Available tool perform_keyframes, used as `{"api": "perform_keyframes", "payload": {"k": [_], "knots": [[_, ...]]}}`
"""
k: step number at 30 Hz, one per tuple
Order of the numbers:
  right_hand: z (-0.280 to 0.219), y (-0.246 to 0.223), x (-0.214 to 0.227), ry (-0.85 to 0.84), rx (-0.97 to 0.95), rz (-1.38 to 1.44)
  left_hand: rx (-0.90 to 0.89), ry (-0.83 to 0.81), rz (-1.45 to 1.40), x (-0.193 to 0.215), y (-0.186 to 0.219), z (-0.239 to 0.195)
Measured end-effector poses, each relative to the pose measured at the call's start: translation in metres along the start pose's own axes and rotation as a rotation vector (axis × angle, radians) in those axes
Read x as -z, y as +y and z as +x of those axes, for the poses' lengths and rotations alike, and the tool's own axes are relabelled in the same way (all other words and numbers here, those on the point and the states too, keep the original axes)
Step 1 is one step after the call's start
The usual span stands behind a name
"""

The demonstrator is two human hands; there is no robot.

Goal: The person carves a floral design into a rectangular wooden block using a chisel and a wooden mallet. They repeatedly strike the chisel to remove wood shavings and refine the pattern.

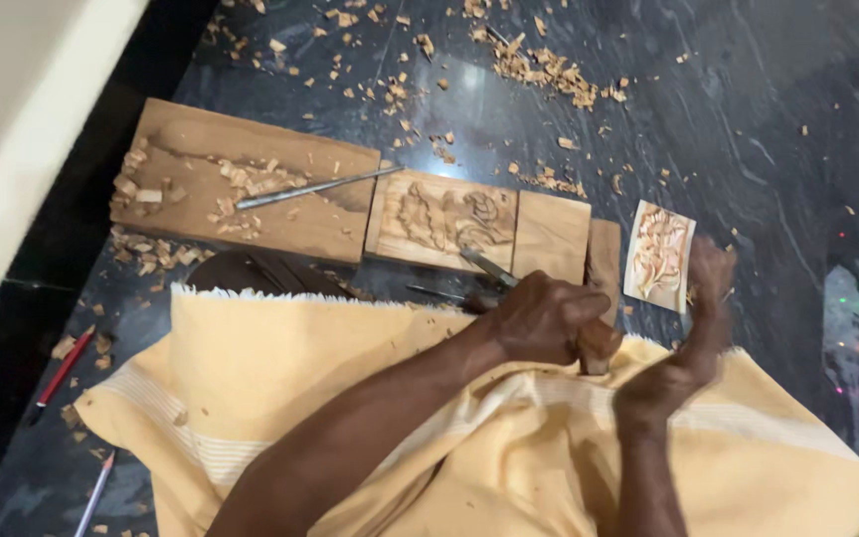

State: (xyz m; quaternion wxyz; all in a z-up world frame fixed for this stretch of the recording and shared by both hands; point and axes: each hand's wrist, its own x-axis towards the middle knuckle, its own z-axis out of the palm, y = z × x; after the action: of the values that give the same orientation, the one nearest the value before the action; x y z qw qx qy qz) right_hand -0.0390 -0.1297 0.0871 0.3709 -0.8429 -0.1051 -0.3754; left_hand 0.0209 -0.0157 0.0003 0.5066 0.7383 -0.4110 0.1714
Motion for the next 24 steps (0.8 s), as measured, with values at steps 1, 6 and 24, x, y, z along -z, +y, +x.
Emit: {"api": "perform_keyframes", "payload": {"k": [1,6,24], "knots": [[0.006,0.0,0.008,0.076,-0.006,-0.02,-0.001,0.027,-0.015,-0.004,0.0,0.0],[0.018,0.002,-0.006,-0.085,-0.108,-0.02,0.044,0.068,-0.001,-0.012,-0.008,0.007],[0.057,0.067,0.009,-0.021,-0.101,0.241,0.154,0.162,0.079,-0.033,-0.02,0.024]]}}
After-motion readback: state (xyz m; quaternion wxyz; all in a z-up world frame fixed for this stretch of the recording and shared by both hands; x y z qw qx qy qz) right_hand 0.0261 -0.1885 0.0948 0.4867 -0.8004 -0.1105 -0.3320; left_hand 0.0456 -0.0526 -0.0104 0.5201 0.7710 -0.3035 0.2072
